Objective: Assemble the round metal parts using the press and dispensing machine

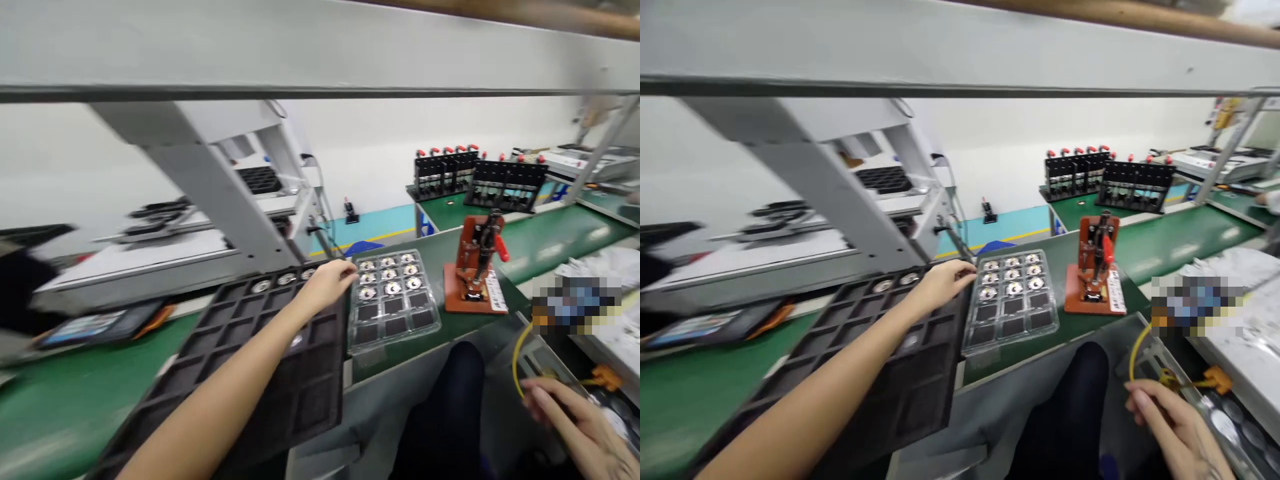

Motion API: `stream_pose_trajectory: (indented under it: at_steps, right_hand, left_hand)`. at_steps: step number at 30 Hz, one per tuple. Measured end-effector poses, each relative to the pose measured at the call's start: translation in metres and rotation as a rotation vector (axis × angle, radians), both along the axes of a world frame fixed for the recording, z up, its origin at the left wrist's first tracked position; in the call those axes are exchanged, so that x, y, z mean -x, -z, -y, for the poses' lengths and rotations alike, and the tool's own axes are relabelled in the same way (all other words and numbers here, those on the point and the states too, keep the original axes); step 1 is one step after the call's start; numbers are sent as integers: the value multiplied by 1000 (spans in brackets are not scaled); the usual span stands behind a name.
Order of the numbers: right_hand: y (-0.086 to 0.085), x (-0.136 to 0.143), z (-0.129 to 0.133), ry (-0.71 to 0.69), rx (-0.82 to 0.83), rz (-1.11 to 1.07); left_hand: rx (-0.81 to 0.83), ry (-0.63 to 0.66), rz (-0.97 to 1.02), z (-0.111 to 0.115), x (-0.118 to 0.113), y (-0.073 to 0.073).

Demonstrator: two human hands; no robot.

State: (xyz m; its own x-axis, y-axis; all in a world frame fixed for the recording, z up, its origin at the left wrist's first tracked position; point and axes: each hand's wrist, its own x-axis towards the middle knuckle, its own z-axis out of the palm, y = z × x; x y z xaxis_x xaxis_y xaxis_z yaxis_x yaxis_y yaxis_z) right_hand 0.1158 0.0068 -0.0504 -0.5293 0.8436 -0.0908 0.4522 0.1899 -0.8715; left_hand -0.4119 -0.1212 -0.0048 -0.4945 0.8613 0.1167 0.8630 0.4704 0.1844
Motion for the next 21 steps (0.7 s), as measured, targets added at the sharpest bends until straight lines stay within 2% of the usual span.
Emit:
stream_pose_trajectory:
  at_steps: [2,3,4,6,8,11,14,15,21]
  right_hand:
    - [-12,5,8,-72,20,-31]
    - [-15,5,11,-94,29,-36]
    - [-17,2,15,-103,32,-38]
    - [-15,-11,21,-73,18,-25]
    - [-10,-32,27,-11,3,-9]
    - [-7,-64,38,111,20,-11]
    - [-12,-85,47,190,30,-39]
    - [-14,-90,49,199,28,-47]
    - [-27,-104,58,295,-13,-64]
  left_hand:
    - [-3,220,51,-38,-46,3]
    - [27,289,52,-54,-65,4]
    - [68,328,44,-69,-80,4]
    - [156,308,-2,-94,-97,6]
    - [219,221,-50,-111,-98,8]
    - [283,121,-97,-124,-88,12]
    - [294,146,-82,-131,-74,22]
    - [276,193,-49,-134,-69,25]
    - [416,132,111,-157,-53,41]
